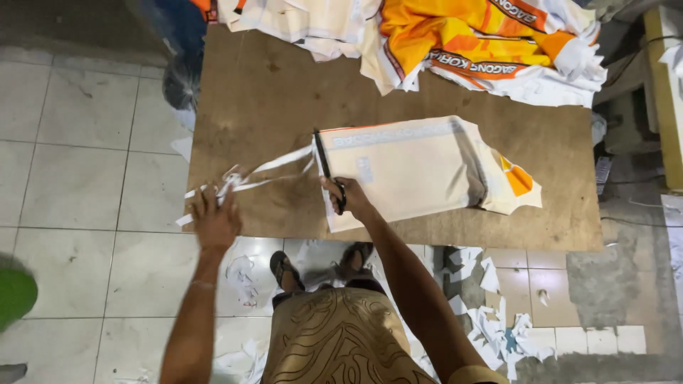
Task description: The person lays out a large piece of printed fabric on a wooden table and uses scissors to cut it into smaller rectangular pieces. They repeat this process with another piece of fabric, smoothing it out before cutting along the edges.
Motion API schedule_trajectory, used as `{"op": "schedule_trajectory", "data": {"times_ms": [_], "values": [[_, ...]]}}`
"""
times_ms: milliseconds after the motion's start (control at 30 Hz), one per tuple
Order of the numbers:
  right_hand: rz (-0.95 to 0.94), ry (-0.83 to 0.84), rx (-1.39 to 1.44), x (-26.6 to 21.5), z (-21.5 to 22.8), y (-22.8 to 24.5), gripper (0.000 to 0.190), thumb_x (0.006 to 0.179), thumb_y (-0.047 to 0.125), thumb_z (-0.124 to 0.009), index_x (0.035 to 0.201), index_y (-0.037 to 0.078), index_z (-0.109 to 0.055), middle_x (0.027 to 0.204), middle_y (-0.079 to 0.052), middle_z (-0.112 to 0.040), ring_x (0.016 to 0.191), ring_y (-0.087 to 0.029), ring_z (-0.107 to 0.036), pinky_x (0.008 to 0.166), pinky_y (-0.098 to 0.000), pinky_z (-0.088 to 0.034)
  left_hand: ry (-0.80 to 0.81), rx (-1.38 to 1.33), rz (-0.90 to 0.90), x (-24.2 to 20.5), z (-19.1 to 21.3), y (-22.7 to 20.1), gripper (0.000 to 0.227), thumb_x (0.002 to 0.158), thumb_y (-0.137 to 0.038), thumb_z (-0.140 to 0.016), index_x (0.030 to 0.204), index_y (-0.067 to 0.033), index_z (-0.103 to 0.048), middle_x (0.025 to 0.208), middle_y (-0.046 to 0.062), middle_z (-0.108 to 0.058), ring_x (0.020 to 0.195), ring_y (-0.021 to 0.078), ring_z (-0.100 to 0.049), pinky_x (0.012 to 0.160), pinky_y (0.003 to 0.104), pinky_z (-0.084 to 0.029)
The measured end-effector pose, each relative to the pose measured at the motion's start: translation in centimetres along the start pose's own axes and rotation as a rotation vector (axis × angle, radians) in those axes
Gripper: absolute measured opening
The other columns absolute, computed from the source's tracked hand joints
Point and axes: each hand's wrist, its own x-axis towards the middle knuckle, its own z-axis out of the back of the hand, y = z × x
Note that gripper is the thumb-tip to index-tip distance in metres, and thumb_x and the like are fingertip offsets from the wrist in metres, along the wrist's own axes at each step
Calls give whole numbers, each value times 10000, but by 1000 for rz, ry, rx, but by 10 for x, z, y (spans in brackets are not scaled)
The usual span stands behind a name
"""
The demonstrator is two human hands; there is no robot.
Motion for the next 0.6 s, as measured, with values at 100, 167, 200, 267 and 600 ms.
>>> {"op": "schedule_trajectory", "data": {"times_ms": [100, 167, 200, 267, 600], "values": [[71, 43, -38, -37, 39, 8, 362, 900, 298, -823, 883, 4, -612, 562, -91, -548, 388, -181, -579, 325, -269, -473, 358, 100, 219, -25, 61, -5, 660, 1003, -497, -452, 1554, -135, -477, 1533, 189, -503, 1358, 384, -541, 1059, 503, -488], [97, 39, -32, -72, 78, 14, 343, 893, 262, -831, 916, -5, -618, 558, -98, -548, 387, -190, -581, 329, -273, -471, 733, 140, 486, -43, 89, -20, 850, 975, -659, -416, 1579, -62, -390, 1563, 175, -473, 1257, 350, -646, 954, 475, -617], [189, 34, -65, -96, 100, 19, 369, 930, 318, -755, 776, 63, -537, 525, -53, -491, 397, -164, -541, 403, -279, -450, 1194, 189, 586, -58, 87, -26, 619, 942, -544, -476, 1404, -144, -576, 1412, 68, -620, 1207, 269, -683, 942, 384, -585], [291, 6, -88, -127, 147, 12, 466, 967, 373, -678, 637, 132, -455, 492, -9, -434, 407, -137, -500, 477, -286, -429, 1646, 263, 651, -67, 76, -60, 442, 909, -428, -534, 1227, -224, -762, 1260, -37, -768, 1157, 190, -721, 930, 293, -553], [65, -733, 30, -270, 375, -64, 361, 908, 306, -732, 708, 67, -551, 529, -41, -468, 412, -149, -446, 375, -300, -350, 138, -247, 449, 44, -37, -237, 154, 902, -226, -666, 1020, -195, -761, 1038, 59, -760, 885, 339, -698, 678, 458, -551]]}}
